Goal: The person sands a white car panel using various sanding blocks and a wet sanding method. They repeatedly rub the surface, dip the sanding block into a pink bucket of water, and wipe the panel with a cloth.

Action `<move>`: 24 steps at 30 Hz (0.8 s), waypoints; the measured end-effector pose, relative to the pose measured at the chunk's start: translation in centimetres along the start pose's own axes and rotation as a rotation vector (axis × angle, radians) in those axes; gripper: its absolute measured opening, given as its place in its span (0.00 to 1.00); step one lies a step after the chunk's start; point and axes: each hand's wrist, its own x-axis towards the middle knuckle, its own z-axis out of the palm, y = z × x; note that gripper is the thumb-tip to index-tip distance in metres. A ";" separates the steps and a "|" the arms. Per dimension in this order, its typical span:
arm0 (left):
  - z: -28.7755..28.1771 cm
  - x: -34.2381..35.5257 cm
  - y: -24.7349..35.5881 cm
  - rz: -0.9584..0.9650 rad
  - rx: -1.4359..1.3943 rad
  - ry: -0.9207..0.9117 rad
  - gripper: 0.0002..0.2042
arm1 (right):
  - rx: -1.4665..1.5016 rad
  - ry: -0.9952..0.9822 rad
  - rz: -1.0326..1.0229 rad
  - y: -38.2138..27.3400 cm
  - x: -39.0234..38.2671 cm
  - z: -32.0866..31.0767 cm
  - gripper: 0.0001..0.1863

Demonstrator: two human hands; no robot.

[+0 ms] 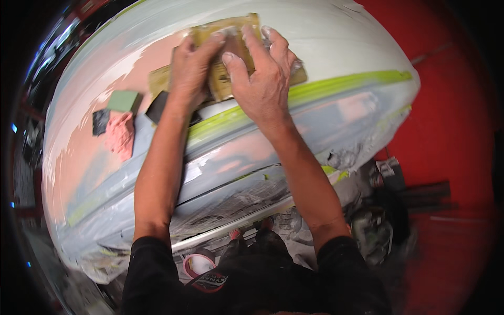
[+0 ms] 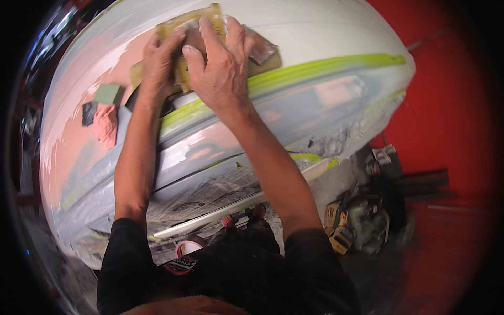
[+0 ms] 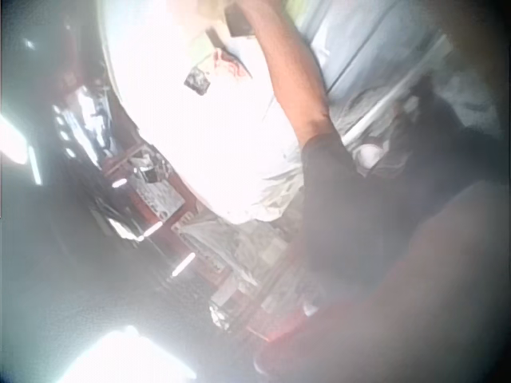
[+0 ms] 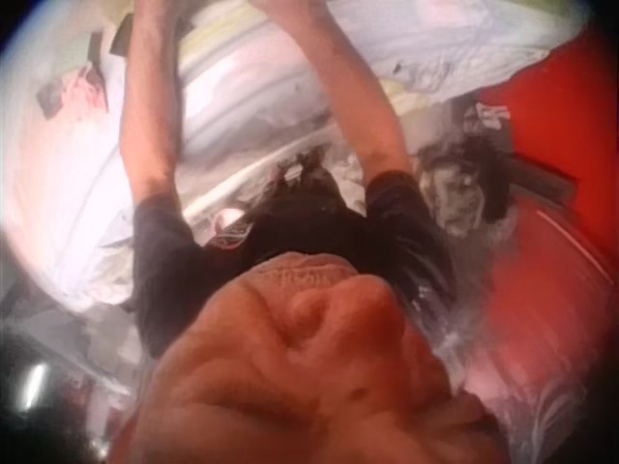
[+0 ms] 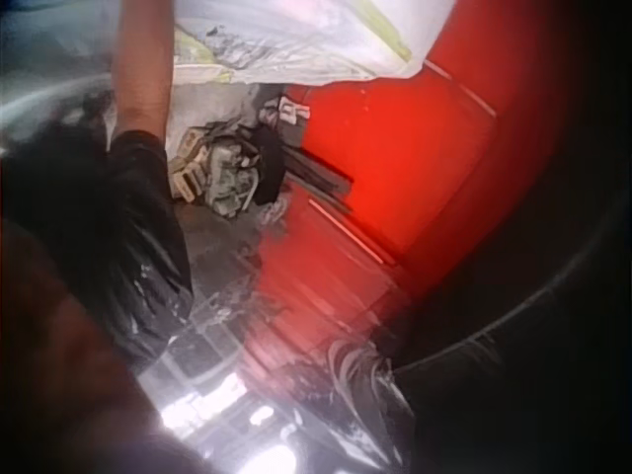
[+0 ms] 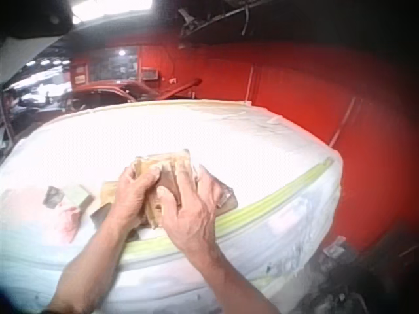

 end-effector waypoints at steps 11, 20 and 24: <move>1.7 -1.5 -0.6 -0.043 -0.014 -0.239 0.17 | 0.283 -0.019 0.361 -0.6 -0.8 -4.7 0.22; 3.6 -3.7 1.9 -0.136 0.146 -0.225 0.15 | 0.062 -0.142 0.068 -3.0 -3.5 -5.6 0.51; 4.7 -5.0 1.8 -0.199 0.098 -0.211 0.16 | -0.082 -0.226 0.035 -2.3 -3.8 -6.5 0.45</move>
